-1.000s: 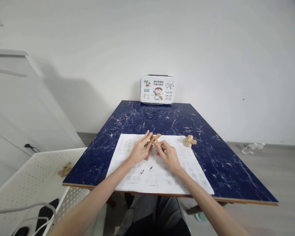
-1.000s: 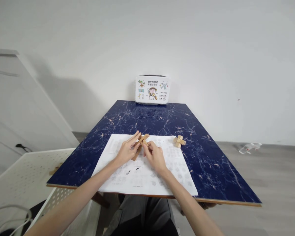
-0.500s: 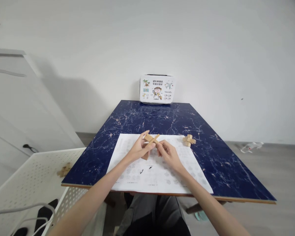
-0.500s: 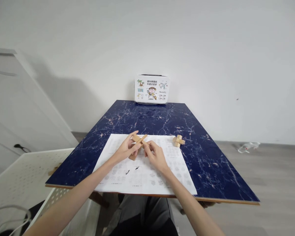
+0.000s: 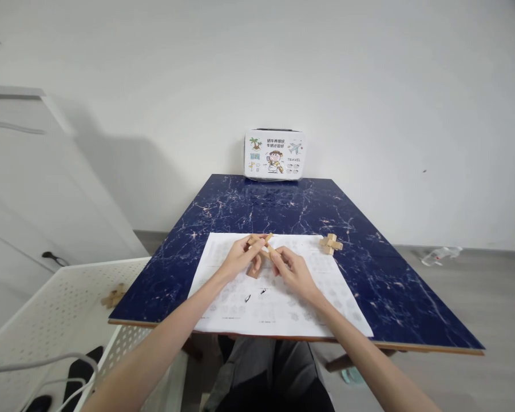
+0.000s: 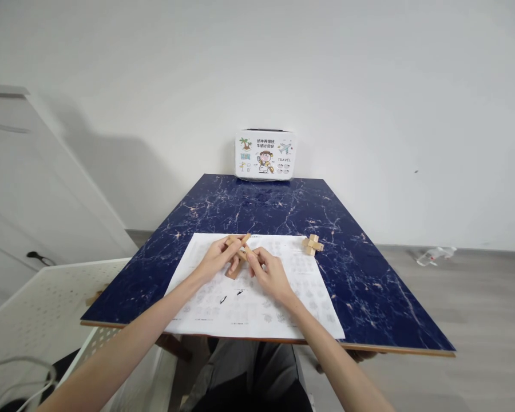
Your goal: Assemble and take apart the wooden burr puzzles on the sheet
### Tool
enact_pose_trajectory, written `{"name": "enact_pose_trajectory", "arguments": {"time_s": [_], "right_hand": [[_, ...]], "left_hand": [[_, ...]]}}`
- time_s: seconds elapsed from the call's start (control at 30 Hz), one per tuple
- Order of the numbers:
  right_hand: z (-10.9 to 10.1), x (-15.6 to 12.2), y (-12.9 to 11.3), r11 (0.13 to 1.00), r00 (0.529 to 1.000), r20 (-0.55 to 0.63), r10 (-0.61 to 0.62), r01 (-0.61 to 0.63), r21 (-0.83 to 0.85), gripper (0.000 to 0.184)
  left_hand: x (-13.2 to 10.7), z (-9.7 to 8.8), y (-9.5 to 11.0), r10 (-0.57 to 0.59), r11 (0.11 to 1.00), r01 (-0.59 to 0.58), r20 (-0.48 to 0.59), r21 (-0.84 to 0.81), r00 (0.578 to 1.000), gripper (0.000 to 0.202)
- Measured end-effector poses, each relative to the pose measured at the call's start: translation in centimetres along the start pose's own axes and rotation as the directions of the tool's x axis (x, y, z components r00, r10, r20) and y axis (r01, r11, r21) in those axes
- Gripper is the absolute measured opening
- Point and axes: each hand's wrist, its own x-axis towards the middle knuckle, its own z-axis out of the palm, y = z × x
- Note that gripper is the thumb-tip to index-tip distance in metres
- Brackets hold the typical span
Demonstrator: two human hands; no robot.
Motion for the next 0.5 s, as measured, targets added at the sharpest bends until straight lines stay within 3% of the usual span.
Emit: {"name": "enact_pose_trajectory", "arguments": {"time_s": [0.5], "right_hand": [[0.24, 0.20, 0.20, 0.998, 1.000, 0.009, 0.000, -0.001, 0.064, 0.041]], "left_hand": [[-0.15, 0.55, 0.56, 0.044, 0.998, -0.045, -0.024, -0.052, 0.999, 0.051]]}}
